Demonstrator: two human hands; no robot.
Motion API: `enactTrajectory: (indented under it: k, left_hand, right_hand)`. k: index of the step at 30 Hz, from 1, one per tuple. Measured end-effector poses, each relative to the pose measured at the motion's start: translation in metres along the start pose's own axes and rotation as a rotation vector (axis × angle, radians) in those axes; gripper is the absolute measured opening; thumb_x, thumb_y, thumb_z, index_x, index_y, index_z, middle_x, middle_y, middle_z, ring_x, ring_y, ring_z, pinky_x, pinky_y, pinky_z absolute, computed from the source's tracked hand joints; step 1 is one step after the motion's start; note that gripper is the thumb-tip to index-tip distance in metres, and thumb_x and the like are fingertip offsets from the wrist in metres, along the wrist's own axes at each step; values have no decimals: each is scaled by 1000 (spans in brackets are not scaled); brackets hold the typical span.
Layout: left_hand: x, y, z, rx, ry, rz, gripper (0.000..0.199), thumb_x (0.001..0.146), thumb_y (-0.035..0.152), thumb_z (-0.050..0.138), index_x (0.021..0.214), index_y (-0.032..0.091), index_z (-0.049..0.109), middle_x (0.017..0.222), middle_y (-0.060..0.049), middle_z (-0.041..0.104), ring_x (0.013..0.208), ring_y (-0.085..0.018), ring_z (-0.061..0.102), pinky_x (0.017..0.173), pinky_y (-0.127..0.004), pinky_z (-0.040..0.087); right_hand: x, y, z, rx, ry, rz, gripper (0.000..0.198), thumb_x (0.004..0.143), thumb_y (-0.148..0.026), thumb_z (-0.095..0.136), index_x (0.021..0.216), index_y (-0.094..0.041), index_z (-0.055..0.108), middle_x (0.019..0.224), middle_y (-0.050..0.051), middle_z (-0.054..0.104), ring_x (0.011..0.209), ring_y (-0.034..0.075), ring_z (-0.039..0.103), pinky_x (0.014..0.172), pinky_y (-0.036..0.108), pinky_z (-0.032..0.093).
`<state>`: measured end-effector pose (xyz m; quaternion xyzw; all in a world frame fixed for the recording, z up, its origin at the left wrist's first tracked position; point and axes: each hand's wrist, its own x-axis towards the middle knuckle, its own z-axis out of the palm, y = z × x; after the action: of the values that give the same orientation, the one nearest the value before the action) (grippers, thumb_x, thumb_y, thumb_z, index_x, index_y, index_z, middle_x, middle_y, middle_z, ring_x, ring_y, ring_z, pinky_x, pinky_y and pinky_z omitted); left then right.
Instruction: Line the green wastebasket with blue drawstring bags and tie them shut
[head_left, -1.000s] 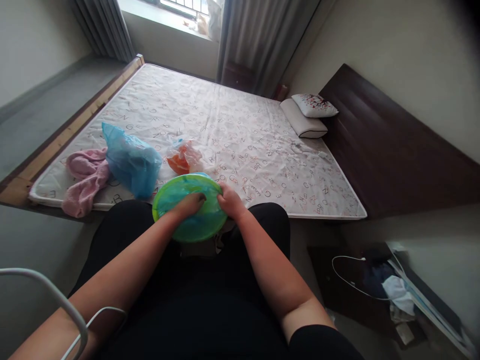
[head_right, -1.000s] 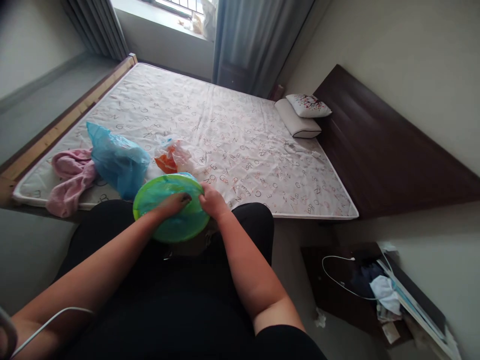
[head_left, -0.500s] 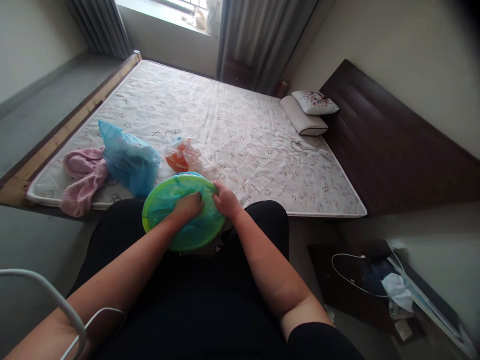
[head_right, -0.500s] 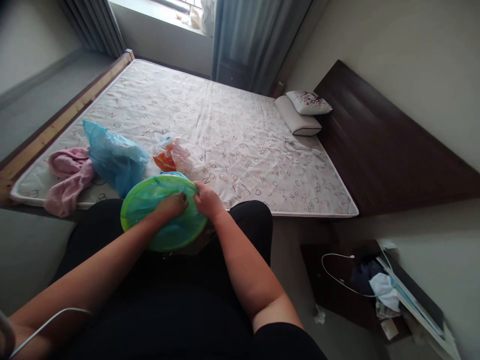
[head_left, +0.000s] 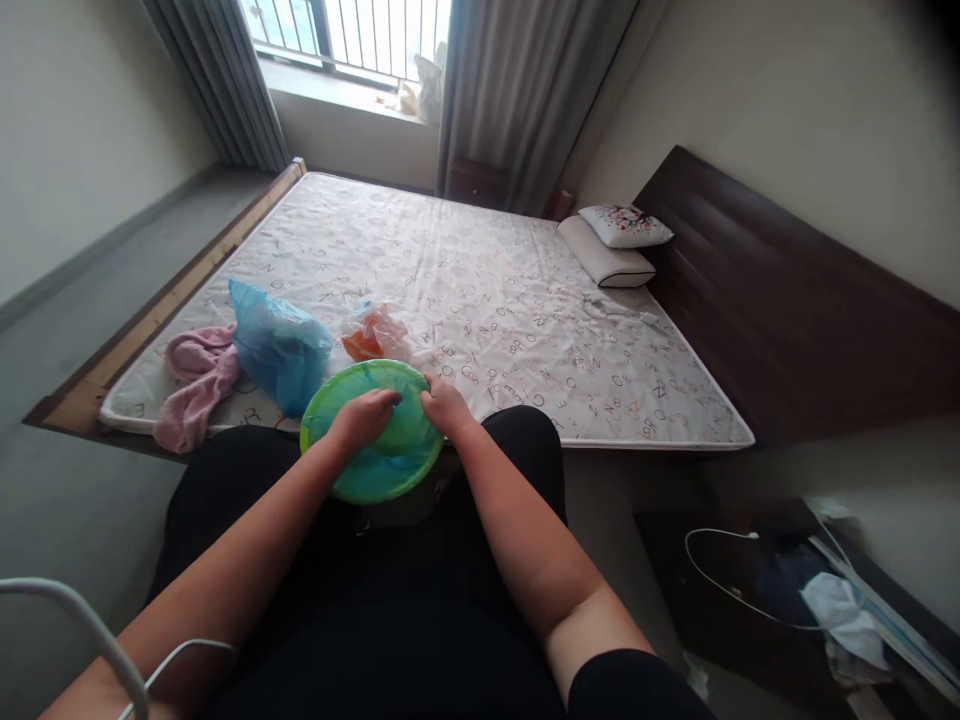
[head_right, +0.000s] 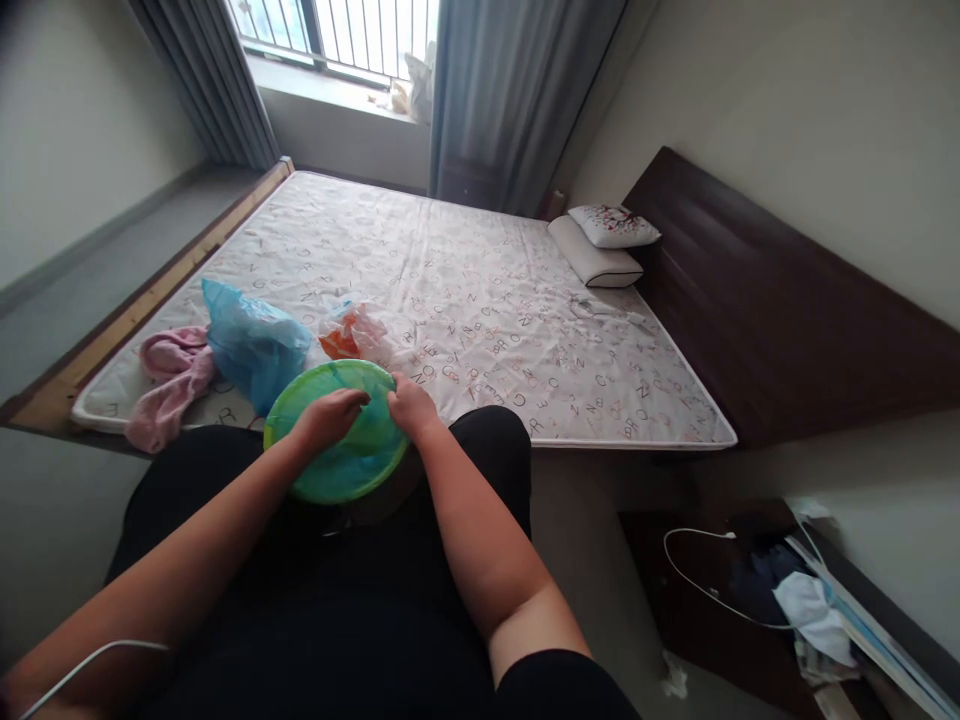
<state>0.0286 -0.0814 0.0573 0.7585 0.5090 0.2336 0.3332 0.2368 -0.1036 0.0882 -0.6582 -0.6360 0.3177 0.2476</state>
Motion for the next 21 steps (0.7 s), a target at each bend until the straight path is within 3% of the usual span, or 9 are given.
enactTrajectory:
  k: [5, 7, 9, 11, 13, 15, 21]
  left_hand:
    - [-5, -7, -63, 165, 502, 148, 31, 92, 28, 58, 121, 22, 70, 129, -13, 72, 130, -30, 64, 122, -46, 43]
    - [-3, -21, -83, 170, 597, 146, 43, 88, 30, 65, 129, 20, 66, 141, -16, 65, 142, -32, 56, 127, -49, 38]
    - [1, -38, -95, 118, 580, 52, 55, 85, 37, 69, 136, 18, 63, 150, -18, 59, 144, -34, 54, 125, -51, 39]
    - [6, -55, -99, -14, 448, -138, 64, 85, 45, 70, 141, 15, 60, 148, -20, 61, 134, -35, 62, 115, -50, 49]
    - [13, -66, -97, -154, 254, -340, 68, 84, 51, 69, 141, 13, 60, 135, -19, 69, 120, -35, 70, 101, -46, 58]
    - [21, -70, -93, -219, 136, -456, 65, 83, 48, 70, 137, 13, 64, 118, -15, 76, 108, -33, 74, 91, -41, 60]
    - [34, -69, -80, -247, 139, -545, 40, 78, 28, 69, 114, 11, 74, 89, -10, 78, 83, -29, 74, 76, -35, 57]
  right_hand:
    - [13, 4, -5, 73, 37, 72, 41, 89, -22, 49, 126, -24, 68, 111, 7, 76, 109, 29, 69, 103, 41, 55]
    - [17, 2, -6, 77, 39, 81, 42, 90, -23, 48, 127, -24, 67, 113, 7, 76, 110, 29, 69, 103, 42, 55]
    - [22, -1, -6, 90, 36, 64, 42, 90, -24, 48, 128, -24, 67, 117, 7, 76, 112, 29, 69, 104, 41, 54]
    - [27, -4, -2, 90, 19, 38, 41, 90, -24, 48, 127, -24, 67, 119, 7, 75, 114, 28, 69, 106, 40, 54]
    - [32, -5, 5, 61, -3, 42, 41, 89, -24, 48, 125, -24, 67, 119, 7, 75, 115, 28, 69, 106, 40, 54]
    - [36, -4, 12, 14, -9, 94, 42, 88, -23, 47, 126, -23, 66, 117, 8, 75, 114, 29, 69, 105, 42, 55]
    - [47, 1, 23, -107, -15, 209, 46, 87, -26, 50, 131, -20, 61, 116, 14, 74, 115, 35, 70, 108, 49, 53]
